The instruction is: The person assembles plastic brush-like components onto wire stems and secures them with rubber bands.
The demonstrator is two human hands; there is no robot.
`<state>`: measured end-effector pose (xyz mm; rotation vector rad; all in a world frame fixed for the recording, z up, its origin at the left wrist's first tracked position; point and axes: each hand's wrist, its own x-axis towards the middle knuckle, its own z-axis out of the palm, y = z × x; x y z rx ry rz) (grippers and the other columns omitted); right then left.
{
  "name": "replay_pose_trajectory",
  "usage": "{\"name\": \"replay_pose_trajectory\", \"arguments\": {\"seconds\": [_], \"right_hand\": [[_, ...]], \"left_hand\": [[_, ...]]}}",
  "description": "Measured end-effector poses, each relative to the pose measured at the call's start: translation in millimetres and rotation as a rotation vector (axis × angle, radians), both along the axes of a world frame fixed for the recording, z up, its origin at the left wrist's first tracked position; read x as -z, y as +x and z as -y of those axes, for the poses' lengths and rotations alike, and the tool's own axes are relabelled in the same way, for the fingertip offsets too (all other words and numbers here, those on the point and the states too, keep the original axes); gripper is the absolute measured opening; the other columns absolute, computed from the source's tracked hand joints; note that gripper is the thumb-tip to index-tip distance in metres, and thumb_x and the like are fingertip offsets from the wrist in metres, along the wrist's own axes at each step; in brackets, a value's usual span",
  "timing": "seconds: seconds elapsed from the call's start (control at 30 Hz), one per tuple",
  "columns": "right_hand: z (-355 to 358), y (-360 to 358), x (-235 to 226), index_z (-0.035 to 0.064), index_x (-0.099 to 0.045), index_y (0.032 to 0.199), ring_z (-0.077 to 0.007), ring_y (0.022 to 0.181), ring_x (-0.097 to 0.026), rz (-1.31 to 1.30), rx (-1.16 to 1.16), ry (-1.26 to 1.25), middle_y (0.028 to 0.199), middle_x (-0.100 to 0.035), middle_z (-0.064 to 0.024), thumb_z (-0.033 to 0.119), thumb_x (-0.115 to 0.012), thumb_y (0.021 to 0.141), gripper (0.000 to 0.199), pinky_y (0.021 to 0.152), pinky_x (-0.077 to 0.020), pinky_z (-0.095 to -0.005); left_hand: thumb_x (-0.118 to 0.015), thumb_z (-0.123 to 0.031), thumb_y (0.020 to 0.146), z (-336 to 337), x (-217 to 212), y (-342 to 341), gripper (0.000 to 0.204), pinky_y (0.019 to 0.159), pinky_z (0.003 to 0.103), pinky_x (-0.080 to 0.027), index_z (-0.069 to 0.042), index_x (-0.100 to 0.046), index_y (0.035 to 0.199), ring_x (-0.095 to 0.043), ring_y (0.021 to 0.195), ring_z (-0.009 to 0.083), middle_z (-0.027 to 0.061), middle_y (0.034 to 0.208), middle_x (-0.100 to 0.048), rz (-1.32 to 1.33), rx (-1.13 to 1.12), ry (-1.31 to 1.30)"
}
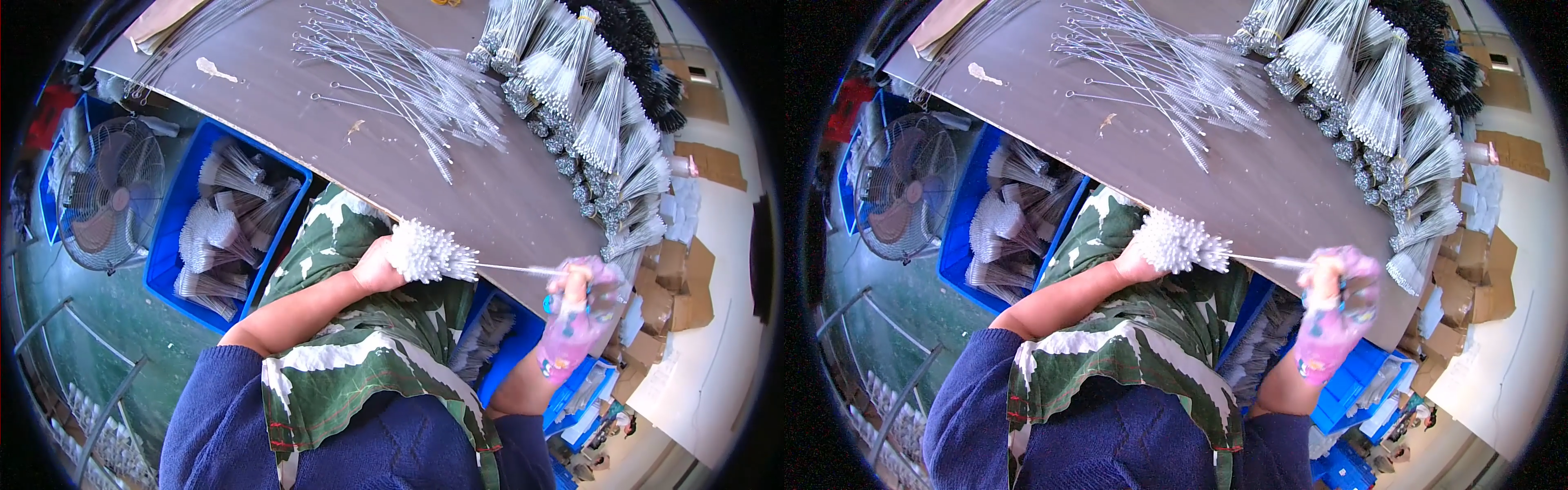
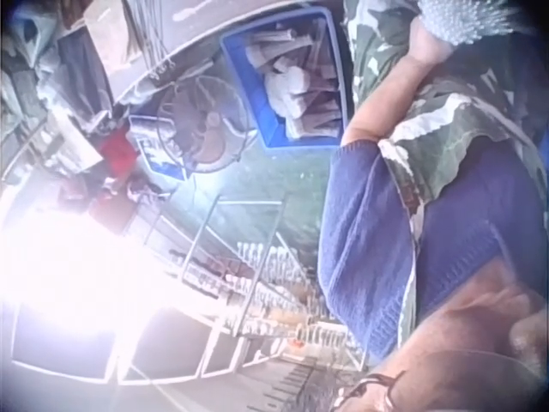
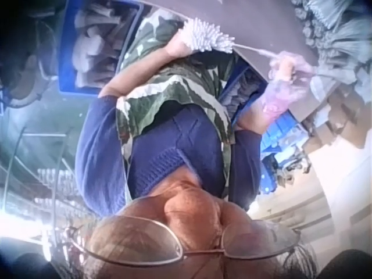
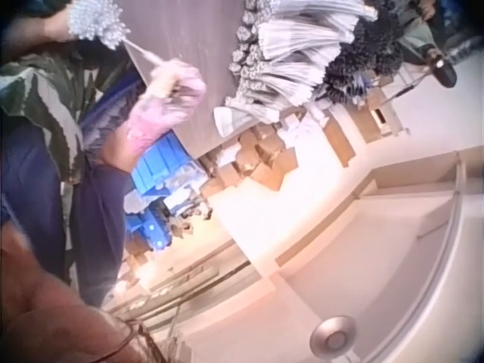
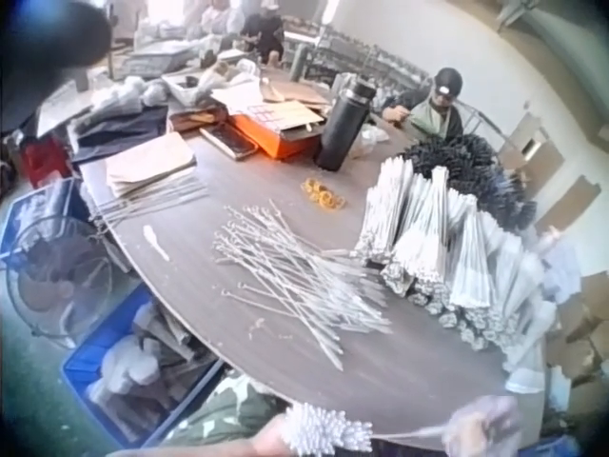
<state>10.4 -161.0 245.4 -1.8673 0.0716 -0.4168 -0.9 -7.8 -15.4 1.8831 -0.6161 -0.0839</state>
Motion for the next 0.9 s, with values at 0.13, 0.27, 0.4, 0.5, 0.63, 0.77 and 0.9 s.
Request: {"name": "replay_pose_trajectory", "arguments": {"seconds": [0.13, 0.27, 0.4, 0.5, 0.63, 0.77, 0.9], "right_hand": [[7.7, 4.6, 16.2, 0.0061, -0.050, 0.085, -0.0115, 0.055, -0.048, -0.037, 0.323, 0.144, 0.067, -0.051, -0.0047, 0.009, -0.061, 0.084, 0.011, 0.049, -0.0390, -0.0204], [-2.7, -10.9, 24.8, 0.0073, -0.046, 0.082, -0.0146, 0.059, -0.052, 0.129, -0.022, 0.001, 0.066, -0.051, -0.0054, 0.003, -0.056, 0.083, 0.011, 0.053, -0.0442, -0.0262], [-51.0, -51.2, 0.6, 0.0110, -0.060, 0.078, -0.0206, 0.079, -0.063, -0.575, -0.765, -0.028, 0.087, -0.064, -0.0045, 0.008, -0.061, 0.074, 0.005, 0.063, -0.0521, -0.0307], [-35.0, -33.7, -4.3, 0.0107, -0.055, 0.085, -0.0215, 0.081, -0.060, 0.022, -0.558, -0.381, 0.088, -0.057, -0.0057, 0.002, -0.062, 0.076, 0.015, 0.064, -0.0526, -0.0313], [-0.3, -30.2, 7.7, 0.0056, -0.052, 0.088, -0.0121, 0.059, -0.050, 0.185, 0.074, -0.052, 0.074, -0.050, -0.0043, 0.009, -0.055, 0.088, 0.004, 0.047, -0.0368, -0.0189], [7.3, -23.5, 11.6, 0.0067, -0.054, 0.084, -0.0142, 0.055, -0.050, 0.032, 0.407, 0.192, 0.073, -0.052, -0.0062, 0.008, -0.053, 0.088, 0.004, 0.043, -0.0366, -0.0198], [-22.1, -50.2, 17.0, 0.0056, -0.053, 0.082, -0.0222, 0.054, -0.050, 0.321, -0.257, 0.012, 0.072, -0.052, -0.0103, 0.007, -0.059, 0.082, 0.006, 0.044, -0.0436, -0.0300]], "left_hand": [[-0.061, -0.022, 0.077, -7.5, -16.3, 3.2, 0.024, 0.074, 0.039, -0.050, -0.009, -0.062, 0.097, -0.061, 0.084, 0.0303, 0.0126, 0.092, -0.063, 0.117, -0.026, 0.021], [-0.062, -0.020, 0.074, -0.7, 8.0, -0.2, 0.020, 0.071, 0.038, -0.050, -0.011, -0.063, 0.092, -0.062, 0.080, 0.0299, 0.0113, 0.086, -0.064, 0.066, -0.014, 0.108], [-0.062, -0.019, 0.074, 0.2, 22.2, -6.6, 0.018, 0.070, 0.038, -0.049, -0.012, -0.064, 0.090, -0.061, 0.078, 0.0308, 0.0105, 0.083, -0.064, 0.001, -0.030, 0.075], [-0.061, -0.021, 0.075, -6.7, 16.9, -8.3, 0.022, 0.073, 0.038, -0.049, -0.012, -0.063, 0.095, -0.061, 0.082, 0.0312, 0.0109, 0.088, -0.064, 0.020, -0.039, 0.133], [-0.061, -0.026, 0.077, -2.2, -26.5, 1.5, 0.030, 0.079, 0.038, -0.048, -0.013, -0.061, 0.103, -0.059, 0.090, 0.0316, 0.0113, 0.097, -0.063, 0.104, -0.015, 0.060], [-0.071, -0.032, 0.071, -3.3, -27.5, -2.6, 0.042, 0.085, 0.037, -0.046, -0.011, -0.061, 0.106, -0.059, 0.096, 0.0294, 0.0114, 0.101, -0.063, -0.234, 0.035, -0.051], [-0.075, -0.033, 0.068, -10.7, -25.1, -0.3, 0.045, 0.082, 0.035, -0.047, -0.010, -0.061, 0.104, -0.060, 0.090, 0.0284, 0.0109, 0.097, -0.064, -0.234, 0.062, -0.020]]}}
